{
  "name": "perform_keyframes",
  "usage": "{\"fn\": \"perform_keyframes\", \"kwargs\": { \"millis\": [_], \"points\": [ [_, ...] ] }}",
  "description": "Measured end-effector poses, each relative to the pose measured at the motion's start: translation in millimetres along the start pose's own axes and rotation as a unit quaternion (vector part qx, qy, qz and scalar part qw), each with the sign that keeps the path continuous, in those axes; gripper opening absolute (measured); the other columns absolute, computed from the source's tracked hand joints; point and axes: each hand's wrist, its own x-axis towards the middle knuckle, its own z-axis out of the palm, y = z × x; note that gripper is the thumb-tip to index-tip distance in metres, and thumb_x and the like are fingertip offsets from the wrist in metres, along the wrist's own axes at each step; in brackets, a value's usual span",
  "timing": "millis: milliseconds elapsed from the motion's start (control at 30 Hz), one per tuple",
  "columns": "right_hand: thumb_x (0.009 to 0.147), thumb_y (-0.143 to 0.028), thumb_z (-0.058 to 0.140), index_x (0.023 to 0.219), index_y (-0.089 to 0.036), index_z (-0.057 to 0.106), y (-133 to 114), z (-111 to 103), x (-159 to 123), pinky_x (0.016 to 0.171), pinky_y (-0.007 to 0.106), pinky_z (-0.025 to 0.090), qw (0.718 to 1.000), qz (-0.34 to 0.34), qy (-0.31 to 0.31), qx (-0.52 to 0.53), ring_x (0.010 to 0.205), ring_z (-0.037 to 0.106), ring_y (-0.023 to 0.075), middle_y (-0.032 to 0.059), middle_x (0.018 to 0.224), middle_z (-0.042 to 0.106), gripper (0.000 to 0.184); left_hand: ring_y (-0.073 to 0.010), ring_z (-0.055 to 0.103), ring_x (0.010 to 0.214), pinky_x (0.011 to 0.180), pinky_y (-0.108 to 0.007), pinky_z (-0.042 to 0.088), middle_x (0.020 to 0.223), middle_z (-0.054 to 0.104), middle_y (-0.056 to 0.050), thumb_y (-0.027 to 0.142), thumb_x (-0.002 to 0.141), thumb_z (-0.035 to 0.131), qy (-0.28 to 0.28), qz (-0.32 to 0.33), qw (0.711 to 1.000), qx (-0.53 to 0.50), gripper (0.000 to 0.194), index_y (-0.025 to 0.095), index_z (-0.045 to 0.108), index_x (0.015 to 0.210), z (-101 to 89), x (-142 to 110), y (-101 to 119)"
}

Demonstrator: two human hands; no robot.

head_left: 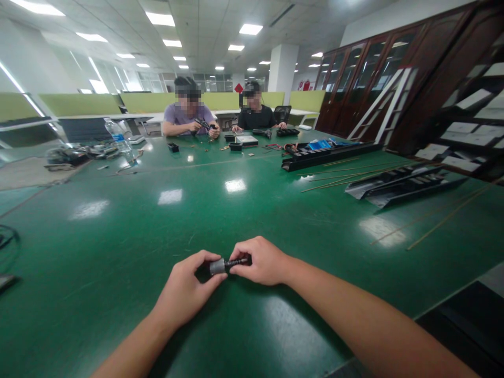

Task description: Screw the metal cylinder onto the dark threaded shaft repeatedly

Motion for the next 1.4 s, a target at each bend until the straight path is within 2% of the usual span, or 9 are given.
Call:
{"fn": "perform_keyframes", "kwargs": {
  "millis": [1400],
  "points": [
    [0.078, -0.025, 0.071, 0.088, -0.018, 0.065, 0.4, -0.7, 0.2, 0.061, 0.021, 0.042, 1.0, 0.024, -0.005, 0.008, 0.067, 0.062, 0.0124, 0.0001, 0.076, 0.069, 0.013, -0.0185, 0.067, 0.092, 0.085, -0.032, 0.05, 0.099, 0.071, 0.002, 0.032, 0.08, 0.072, 0.014, 0.004, 1.0, 0.002, 0.023, 0.027, 0.067, 0.102, -0.9, 0.5, -6.4]
  ]
}}
